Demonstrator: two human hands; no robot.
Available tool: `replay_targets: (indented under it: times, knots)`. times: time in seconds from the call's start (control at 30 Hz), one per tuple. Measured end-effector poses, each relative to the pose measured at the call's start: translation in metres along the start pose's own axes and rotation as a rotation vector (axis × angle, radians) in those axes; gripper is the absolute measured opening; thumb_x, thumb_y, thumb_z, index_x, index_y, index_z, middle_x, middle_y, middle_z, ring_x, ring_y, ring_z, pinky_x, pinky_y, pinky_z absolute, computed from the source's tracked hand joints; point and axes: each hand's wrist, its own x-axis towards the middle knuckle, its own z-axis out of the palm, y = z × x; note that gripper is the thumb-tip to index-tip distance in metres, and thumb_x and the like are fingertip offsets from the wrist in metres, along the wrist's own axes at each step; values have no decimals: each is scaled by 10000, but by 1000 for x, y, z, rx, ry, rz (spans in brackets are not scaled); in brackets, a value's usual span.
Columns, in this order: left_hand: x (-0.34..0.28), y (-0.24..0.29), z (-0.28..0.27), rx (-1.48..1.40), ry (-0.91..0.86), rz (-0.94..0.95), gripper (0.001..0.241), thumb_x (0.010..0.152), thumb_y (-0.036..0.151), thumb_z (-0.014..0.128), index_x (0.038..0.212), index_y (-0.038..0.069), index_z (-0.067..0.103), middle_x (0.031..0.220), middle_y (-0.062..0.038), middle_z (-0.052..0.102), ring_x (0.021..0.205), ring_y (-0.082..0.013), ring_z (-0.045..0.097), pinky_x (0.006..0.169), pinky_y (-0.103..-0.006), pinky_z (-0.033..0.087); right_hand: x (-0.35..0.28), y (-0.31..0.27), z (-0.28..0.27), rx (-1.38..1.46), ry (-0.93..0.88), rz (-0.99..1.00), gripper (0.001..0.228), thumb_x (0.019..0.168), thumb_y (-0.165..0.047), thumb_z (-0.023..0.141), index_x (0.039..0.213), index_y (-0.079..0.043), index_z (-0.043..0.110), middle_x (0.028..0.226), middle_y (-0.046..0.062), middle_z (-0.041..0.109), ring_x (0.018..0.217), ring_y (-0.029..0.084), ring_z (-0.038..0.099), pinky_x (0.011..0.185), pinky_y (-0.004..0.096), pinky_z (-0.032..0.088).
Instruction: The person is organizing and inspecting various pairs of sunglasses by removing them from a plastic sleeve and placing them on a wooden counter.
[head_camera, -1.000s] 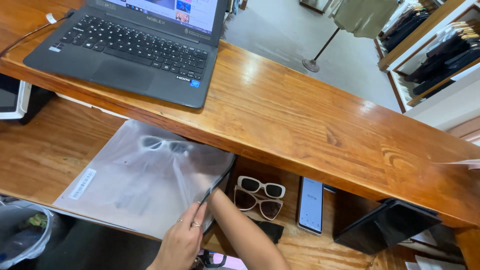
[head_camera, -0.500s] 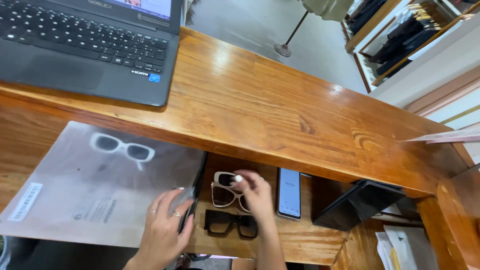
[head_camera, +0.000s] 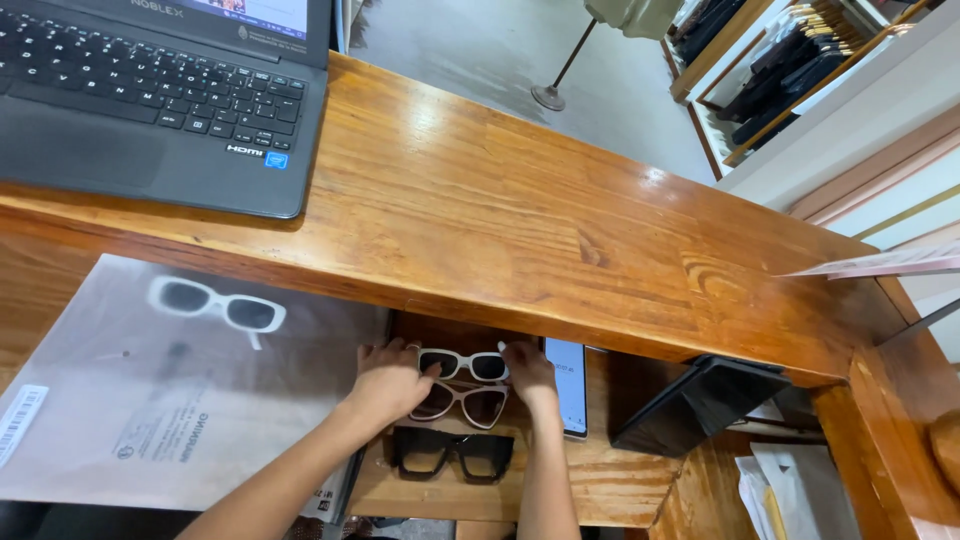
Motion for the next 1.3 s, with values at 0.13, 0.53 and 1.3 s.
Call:
replay_targets:
  times: [0.13,0.53,1.3]
  knots:
    - [-1,5,-15,-263,-97,-42,633,941,476,606,1414,55,604,1259,-193,668,1212,-406,625,1054,-536,426,-19,-20,-9,278,14,-8,470,968,-455,618,1301,-134,697,1037,202,766,940,321,771,842,426,652]
    - [-88,9,-53,-902,425,135,202,873,130,746,1062,78,792,1089,-64,745,991,-166,754,917,-278,630,-137,-23,-1,1045,239,-210,283,855,98,689,1119,-3,693,1109,134,727,1040,240,681,932,339,576]
    - [-167,-1,-41,-87,701,484,198,969,174,677,1118,46,697,1017,-92,637,798,-234,675,648,-343,589,-211,-11,66,596,836,-632,337,1049,-305,481,1173,-10,588,1248,170,646,1079,233,693,726,243,592]
